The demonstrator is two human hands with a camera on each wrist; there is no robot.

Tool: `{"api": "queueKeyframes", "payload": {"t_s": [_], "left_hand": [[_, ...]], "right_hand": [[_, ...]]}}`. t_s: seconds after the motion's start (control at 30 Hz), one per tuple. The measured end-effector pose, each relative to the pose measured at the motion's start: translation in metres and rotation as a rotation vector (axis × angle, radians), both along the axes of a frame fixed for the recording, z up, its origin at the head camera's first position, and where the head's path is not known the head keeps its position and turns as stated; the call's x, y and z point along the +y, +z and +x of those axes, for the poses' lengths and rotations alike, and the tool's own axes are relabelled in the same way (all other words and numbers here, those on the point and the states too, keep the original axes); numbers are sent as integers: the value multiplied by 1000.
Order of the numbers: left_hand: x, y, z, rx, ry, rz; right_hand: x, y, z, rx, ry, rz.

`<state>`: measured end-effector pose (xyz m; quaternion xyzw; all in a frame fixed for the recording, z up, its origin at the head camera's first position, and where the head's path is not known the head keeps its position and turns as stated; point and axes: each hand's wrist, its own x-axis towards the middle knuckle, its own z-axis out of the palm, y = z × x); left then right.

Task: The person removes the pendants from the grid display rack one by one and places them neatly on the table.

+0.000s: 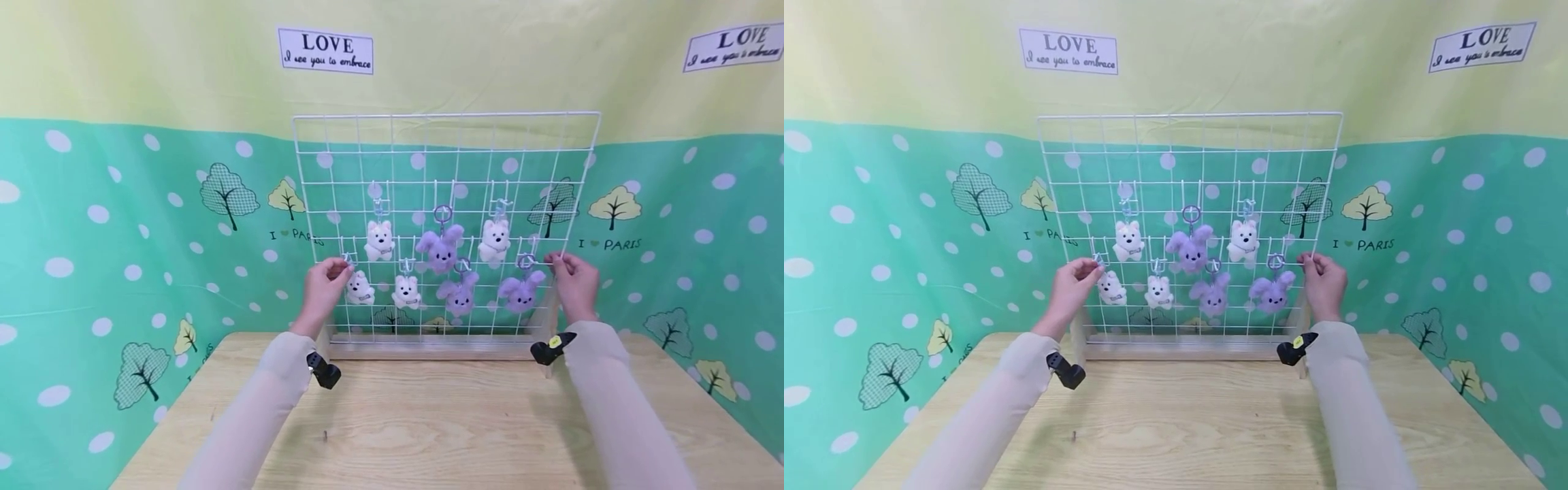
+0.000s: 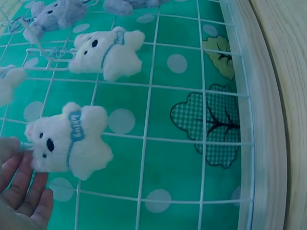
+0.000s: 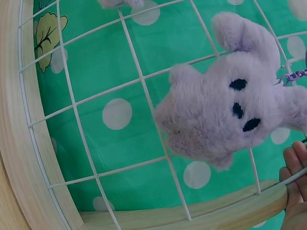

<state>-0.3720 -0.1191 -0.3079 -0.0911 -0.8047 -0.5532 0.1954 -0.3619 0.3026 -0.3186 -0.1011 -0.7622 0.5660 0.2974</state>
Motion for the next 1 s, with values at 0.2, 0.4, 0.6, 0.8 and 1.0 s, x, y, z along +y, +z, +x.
{"api": "queueKeyframes", "payload": {"t_s": [0.2, 0.4, 0.6, 0.8, 1.0], "left_hand": [[-1, -2, 0, -30, -4, 86], [-8, -3, 3, -9, -26, 105], [-14, 0, 8, 13, -22, 69], [-17, 6, 16, 1, -32, 54], [-20, 11, 25, -27, -73, 52]], "right_hand": [[-1, 0, 0, 5, -7, 5], [-4, 1, 0, 27, -14, -14], [-4, 2, 1, 14, -6, -45], [-4, 2, 1, 0, -9, -45], [-2, 1, 1, 8, -23, -19]]}}
